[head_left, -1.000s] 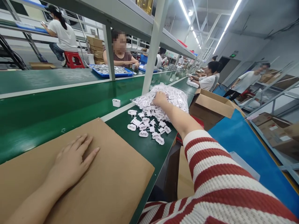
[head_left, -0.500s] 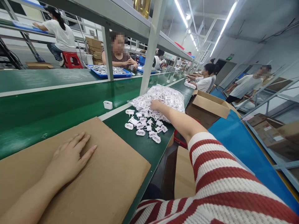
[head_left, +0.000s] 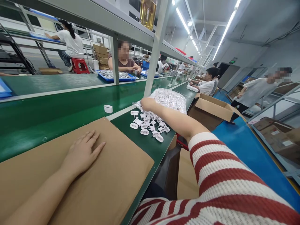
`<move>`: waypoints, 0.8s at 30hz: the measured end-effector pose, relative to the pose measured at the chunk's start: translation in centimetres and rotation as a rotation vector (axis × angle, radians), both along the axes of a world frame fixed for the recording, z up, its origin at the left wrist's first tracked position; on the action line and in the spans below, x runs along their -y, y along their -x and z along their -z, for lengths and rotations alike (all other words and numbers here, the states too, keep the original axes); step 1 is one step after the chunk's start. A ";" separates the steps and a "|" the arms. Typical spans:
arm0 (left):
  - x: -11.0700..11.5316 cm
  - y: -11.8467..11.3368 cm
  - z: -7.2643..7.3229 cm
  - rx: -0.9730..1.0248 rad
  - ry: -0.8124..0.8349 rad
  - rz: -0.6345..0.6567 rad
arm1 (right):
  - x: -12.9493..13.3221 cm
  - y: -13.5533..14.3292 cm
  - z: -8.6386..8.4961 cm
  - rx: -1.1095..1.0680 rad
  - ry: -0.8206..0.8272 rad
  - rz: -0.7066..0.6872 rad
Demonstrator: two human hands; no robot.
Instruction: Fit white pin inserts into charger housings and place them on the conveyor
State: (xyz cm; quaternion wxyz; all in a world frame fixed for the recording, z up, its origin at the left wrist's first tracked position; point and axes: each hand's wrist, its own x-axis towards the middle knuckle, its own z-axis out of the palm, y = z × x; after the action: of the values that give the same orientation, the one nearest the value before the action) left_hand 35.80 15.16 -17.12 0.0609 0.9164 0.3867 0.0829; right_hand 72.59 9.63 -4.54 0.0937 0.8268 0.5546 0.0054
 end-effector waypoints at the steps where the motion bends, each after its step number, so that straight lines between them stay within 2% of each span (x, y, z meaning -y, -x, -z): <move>1: 0.0 0.0 0.0 -0.002 0.001 0.000 | -0.5 0.8 0.6 -0.030 -0.008 -0.024; 5: -0.1 0.2 0.0 -0.003 0.004 0.013 | -1.9 3.5 3.5 -0.159 -0.044 -0.093; 7: -0.2 0.3 0.1 -0.007 0.008 0.014 | -2.0 4.3 4.3 -0.201 -0.087 -0.124; 12: -0.4 0.4 0.0 -0.010 0.002 0.015 | -1.1 6.1 4.1 -0.293 -0.232 -0.234; 15: 0.0 0.2 -0.2 0.001 0.007 0.013 | -0.3 8.4 4.1 -0.427 -0.279 -0.342; 18: 0.9 0.1 -0.5 0.031 0.041 0.003 | 0.5 11.1 5.0 -0.565 -0.277 -0.436; 21: 1.2 0.4 -1.2 0.077 0.102 -0.016 | 1.3 13.0 6.6 -0.710 -0.302 -0.464; 24: -0.1 1.0 -2.7 0.122 0.183 -0.046 | 1.8 13.9 8.3 -0.780 -0.328 -0.436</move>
State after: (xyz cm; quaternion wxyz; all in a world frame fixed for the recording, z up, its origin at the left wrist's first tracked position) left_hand 34.81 15.22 -14.45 0.1658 0.8911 0.4093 0.1043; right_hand 58.68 7.86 -12.84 -0.2567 0.6351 0.7009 -0.1985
